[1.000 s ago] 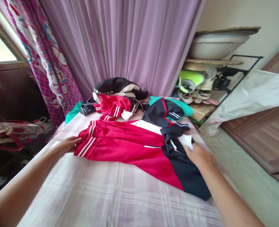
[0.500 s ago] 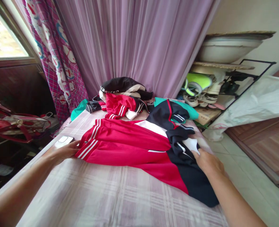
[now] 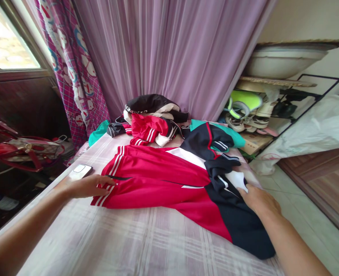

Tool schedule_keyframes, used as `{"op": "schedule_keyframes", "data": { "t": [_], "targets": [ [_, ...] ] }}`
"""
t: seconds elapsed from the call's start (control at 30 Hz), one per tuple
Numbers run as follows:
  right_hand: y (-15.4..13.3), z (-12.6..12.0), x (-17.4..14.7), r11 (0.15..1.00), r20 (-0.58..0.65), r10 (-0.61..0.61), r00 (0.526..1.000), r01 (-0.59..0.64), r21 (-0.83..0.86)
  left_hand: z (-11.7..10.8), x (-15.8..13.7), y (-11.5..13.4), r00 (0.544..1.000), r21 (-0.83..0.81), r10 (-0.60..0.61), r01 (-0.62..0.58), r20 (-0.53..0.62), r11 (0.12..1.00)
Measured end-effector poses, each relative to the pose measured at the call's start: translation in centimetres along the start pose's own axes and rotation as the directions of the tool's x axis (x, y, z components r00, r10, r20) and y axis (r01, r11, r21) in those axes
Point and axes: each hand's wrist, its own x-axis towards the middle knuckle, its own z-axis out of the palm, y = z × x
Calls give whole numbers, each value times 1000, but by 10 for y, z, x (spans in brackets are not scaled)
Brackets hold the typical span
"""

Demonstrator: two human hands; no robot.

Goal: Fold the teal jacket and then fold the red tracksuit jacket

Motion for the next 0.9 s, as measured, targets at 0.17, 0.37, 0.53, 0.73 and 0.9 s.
{"op": "schedule_keyframes", "data": {
  "t": [0.17,0.37,0.53,0.73,0.9],
  "targets": [
    [-20,-44,-9,995,-186,91,978,-95,-11,-45,5,1,946,-27,-37,48,321,998],
    [-127,-85,-4,927,-328,-338,882,371,44,-77,89,6,965,186,-204,234,-163,954],
    [-212,-67,37,839,-156,-531,833,543,38,-61,146,3,926,33,-296,312,-235,950],
    [-230,-64,88,889,-2,-457,890,457,-24,-65,162,-12,935,3,-275,283,-225,959],
    [-218,-88,120,970,-213,-225,951,240,43,-108,190,17,806,155,-96,227,-585,961]
  ]
}}
